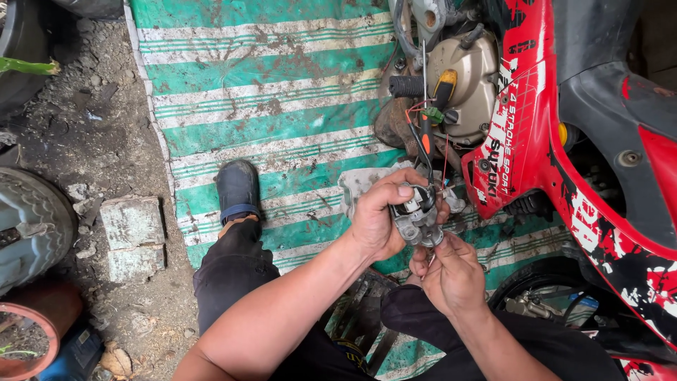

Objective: Disassembling and reassembling a motorcycle carburetor for cleaning and maintenance

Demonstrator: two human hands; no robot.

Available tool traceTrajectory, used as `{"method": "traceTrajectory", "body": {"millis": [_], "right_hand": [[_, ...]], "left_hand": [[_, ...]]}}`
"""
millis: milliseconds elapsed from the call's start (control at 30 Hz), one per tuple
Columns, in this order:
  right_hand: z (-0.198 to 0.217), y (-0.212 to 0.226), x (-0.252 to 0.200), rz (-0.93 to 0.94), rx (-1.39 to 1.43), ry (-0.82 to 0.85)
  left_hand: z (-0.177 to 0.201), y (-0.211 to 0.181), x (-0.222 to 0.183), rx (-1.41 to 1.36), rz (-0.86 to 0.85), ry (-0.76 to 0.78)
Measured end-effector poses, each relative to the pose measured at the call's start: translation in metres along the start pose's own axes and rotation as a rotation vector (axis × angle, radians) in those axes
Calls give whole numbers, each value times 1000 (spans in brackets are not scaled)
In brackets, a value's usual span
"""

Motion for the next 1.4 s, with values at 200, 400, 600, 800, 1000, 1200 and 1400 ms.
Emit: {"method": "traceTrajectory", "body": {"millis": [200,400,600,800,1000,1200,1400], "right_hand": [[18,-6,3,-201,85,-2],[18,-7,2,-285,129,74],[-14,4,-1,-186,59,82],[-39,16,-8,-85,-1,187],[-28,4,1,192,-118,74],[-36,1,0,99,-113,-24],[-49,0,-2,102,-168,-125]], "left_hand": [[1,0,1,5,-19,-21],[3,4,1,16,-16,-21],[5,2,5,-21,24,-59],[-3,-6,5,-129,46,-42],[-13,-12,3,-135,-52,-287],[-1,-20,1,-137,-46,-352],[9,-27,2,-134,-3,-293]]}}
Point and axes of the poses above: each hand's wrist, its own x-axis towards the middle knuckle, its own z-axis out of the back of the hand, y = z × x, the point moved 5 cm from there along x, towards the middle knuckle, and after that the axes turned 4 degrees about -x, right-handed, at the moved point
